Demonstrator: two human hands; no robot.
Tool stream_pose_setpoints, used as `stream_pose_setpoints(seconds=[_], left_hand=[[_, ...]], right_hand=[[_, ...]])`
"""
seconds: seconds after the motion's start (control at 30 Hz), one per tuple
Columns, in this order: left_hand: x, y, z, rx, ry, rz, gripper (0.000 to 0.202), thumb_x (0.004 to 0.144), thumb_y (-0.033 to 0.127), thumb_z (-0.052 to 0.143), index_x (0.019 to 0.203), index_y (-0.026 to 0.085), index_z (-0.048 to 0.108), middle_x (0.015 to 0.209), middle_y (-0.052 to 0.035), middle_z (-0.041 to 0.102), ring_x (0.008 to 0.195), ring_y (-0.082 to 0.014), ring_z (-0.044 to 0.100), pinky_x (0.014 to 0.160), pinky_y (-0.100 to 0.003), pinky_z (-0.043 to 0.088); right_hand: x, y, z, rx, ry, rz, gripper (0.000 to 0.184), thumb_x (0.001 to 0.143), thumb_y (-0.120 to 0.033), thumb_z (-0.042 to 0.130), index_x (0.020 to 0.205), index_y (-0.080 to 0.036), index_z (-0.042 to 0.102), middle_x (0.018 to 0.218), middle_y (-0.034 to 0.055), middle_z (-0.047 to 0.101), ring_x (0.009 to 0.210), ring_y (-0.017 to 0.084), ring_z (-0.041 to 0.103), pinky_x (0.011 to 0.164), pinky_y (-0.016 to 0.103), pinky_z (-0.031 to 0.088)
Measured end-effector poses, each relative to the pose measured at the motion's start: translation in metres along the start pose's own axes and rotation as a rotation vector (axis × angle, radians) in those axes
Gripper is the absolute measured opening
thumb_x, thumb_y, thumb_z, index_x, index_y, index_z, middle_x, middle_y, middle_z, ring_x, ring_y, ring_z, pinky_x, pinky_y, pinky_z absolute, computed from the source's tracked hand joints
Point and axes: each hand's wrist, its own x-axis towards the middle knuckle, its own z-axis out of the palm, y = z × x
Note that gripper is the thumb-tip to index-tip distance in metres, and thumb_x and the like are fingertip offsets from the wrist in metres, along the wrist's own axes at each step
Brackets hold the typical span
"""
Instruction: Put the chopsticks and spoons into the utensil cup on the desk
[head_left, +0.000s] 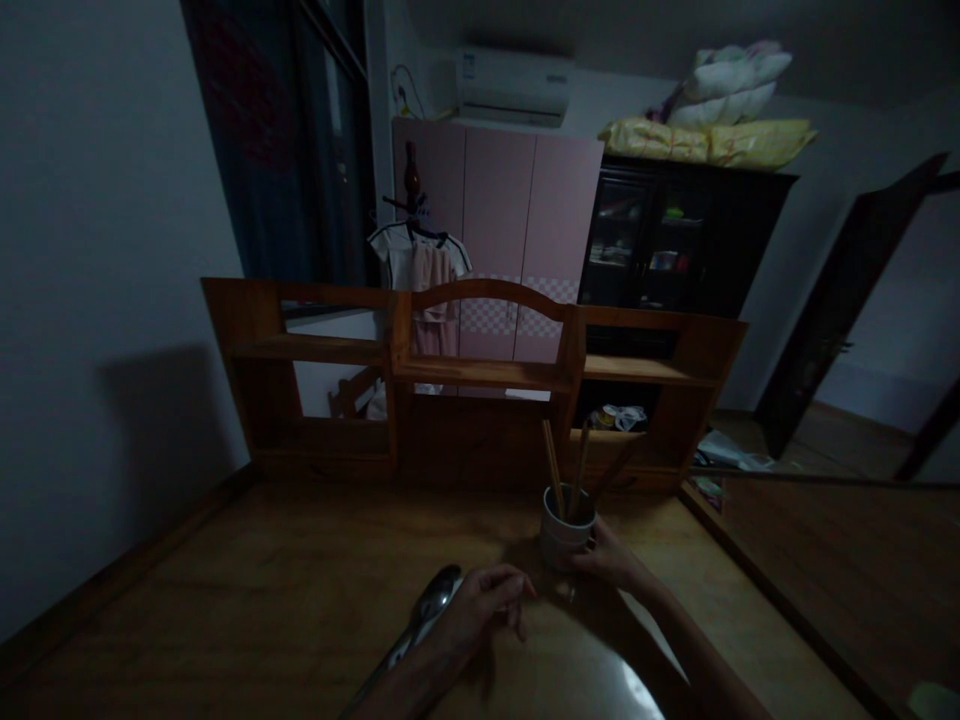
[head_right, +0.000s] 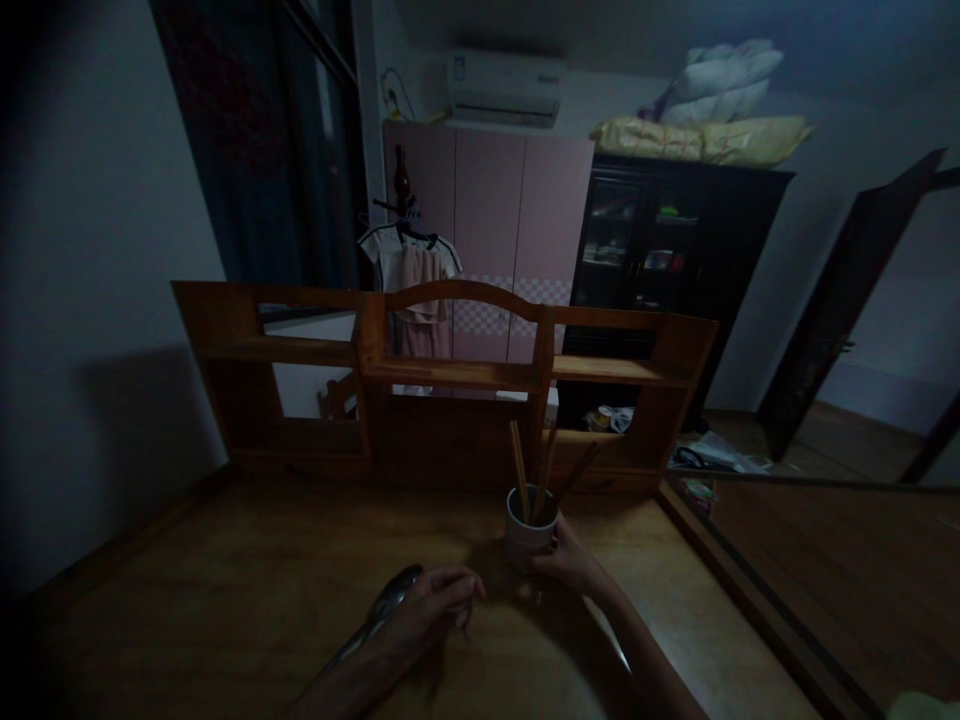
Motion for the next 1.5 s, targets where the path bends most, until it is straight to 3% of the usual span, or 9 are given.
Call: stream_pose_setpoints(seconds=[0.27, 0.5, 0.7, 0.77, 0.93, 1.03, 1.13, 1.3, 1.5], left_hand=[[-0.002, 0.004, 0.001, 0.250, 0.140, 0.029, 0.020, 0.065, 0.025, 0.078, 0.080, 0.014, 0.072, 0.068, -0.0004, 0.067, 0.066, -0.0134, 0.061, 0.067, -0.024, 0.047], [0.000, 0.005, 0.001, 0.142, 0.122, 0.011, 0.017, 0.062, 0.017, 0.077, 0.077, 0.015, 0.069, 0.063, -0.0001, 0.069, 0.061, -0.0133, 0.062, 0.064, -0.024, 0.046], [-0.003, 0.005, 0.004, 0.153, 0.085, -0.033, 0.019, 0.058, 0.018, 0.079, 0.073, 0.014, 0.069, 0.059, -0.0009, 0.069, 0.058, -0.0145, 0.062, 0.061, -0.025, 0.047], [-0.004, 0.007, 0.005, 0.160, 0.077, -0.050, 0.020, 0.057, 0.018, 0.080, 0.073, 0.014, 0.070, 0.060, -0.0013, 0.070, 0.059, -0.0149, 0.063, 0.061, -0.025, 0.047], [-0.009, 0.015, 0.012, 0.168, 0.122, -0.082, 0.015, 0.055, 0.015, 0.078, 0.069, 0.014, 0.071, 0.058, -0.0015, 0.070, 0.057, -0.0152, 0.063, 0.060, -0.025, 0.047], [-0.012, 0.020, 0.016, 0.180, 0.102, -0.108, 0.013, 0.060, 0.020, 0.077, 0.071, 0.014, 0.073, 0.059, -0.0031, 0.071, 0.057, -0.0158, 0.064, 0.061, -0.026, 0.048], [-0.013, 0.020, 0.016, 0.184, 0.068, -0.111, 0.019, 0.063, 0.027, 0.079, 0.076, 0.014, 0.075, 0.064, -0.0047, 0.073, 0.061, -0.0171, 0.066, 0.065, -0.028, 0.050], [-0.014, 0.018, 0.014, 0.190, 0.082, -0.110, 0.022, 0.066, 0.030, 0.079, 0.083, 0.015, 0.076, 0.073, -0.0070, 0.076, 0.069, -0.0194, 0.069, 0.072, -0.031, 0.051], [-0.017, 0.019, 0.014, 0.089, 0.013, -0.052, 0.015, 0.072, 0.021, 0.067, 0.081, 0.012, 0.076, 0.076, -0.0086, 0.073, 0.073, -0.0200, 0.068, 0.072, -0.031, 0.053]], right_hand=[[-0.001, 0.003, 0.005, 0.005, -0.022, -0.060, 0.076, 0.059, -0.026, 0.084, 0.126, -0.021, 0.049, 0.119, 0.0102, 0.064, 0.109, 0.031, 0.059, 0.095, 0.046, 0.045], [-0.004, -0.006, -0.003, 0.000, -0.056, -0.124, 0.094, 0.059, -0.041, 0.085, 0.140, -0.027, 0.038, 0.141, 0.0100, 0.049, 0.131, 0.029, 0.043, 0.109, 0.045, 0.032], [0.013, 0.003, -0.037, 0.262, 0.326, -0.127, 0.092, 0.068, -0.090, 0.033, 0.129, -0.024, 0.052, 0.138, 0.0138, 0.053, 0.131, 0.031, 0.045, 0.108, 0.047, 0.036], [0.010, 0.002, -0.049, 0.311, 0.458, -0.154, 0.078, 0.079, -0.082, 0.028, 0.125, -0.025, 0.054, 0.131, 0.0117, 0.058, 0.127, 0.028, 0.050, 0.104, 0.045, 0.041], [-0.012, -0.001, -0.060, 0.317, 0.773, -0.054, 0.045, 0.066, -0.046, 0.079, 0.099, -0.018, 0.067, 0.086, 0.0047, 0.070, 0.072, 0.018, 0.067, 0.061, 0.026, 0.056], [-0.016, 0.000, -0.055, 0.381, 0.693, 0.037, 0.042, 0.064, -0.045, 0.081, 0.092, -0.016, 0.068, 0.049, -0.0073, 0.050, 0.035, 0.006, 0.041, 0.031, 0.017, 0.033], [-0.015, 0.002, -0.047, 0.441, 0.636, 0.075, 0.038, 0.068, -0.051, 0.076, 0.077, -0.016, 0.064, 0.037, -0.0129, 0.030, 0.028, 0.004, 0.025, 0.028, 0.016, 0.018], [-0.015, 0.004, -0.041, 0.526, 0.567, 0.084, 0.048, 0.076, -0.046, 0.067, 0.048, -0.022, 0.035, 0.038, -0.0104, 0.028, 0.029, 0.004, 0.025, 0.031, 0.019, 0.021], [-0.015, -0.001, -0.040, 0.587, 0.435, 0.065, 0.046, 0.078, -0.031, 0.052, 0.042, -0.024, 0.025, 0.033, -0.0080, 0.023, 0.028, 0.007, 0.018, 0.031, 0.021, 0.019]])
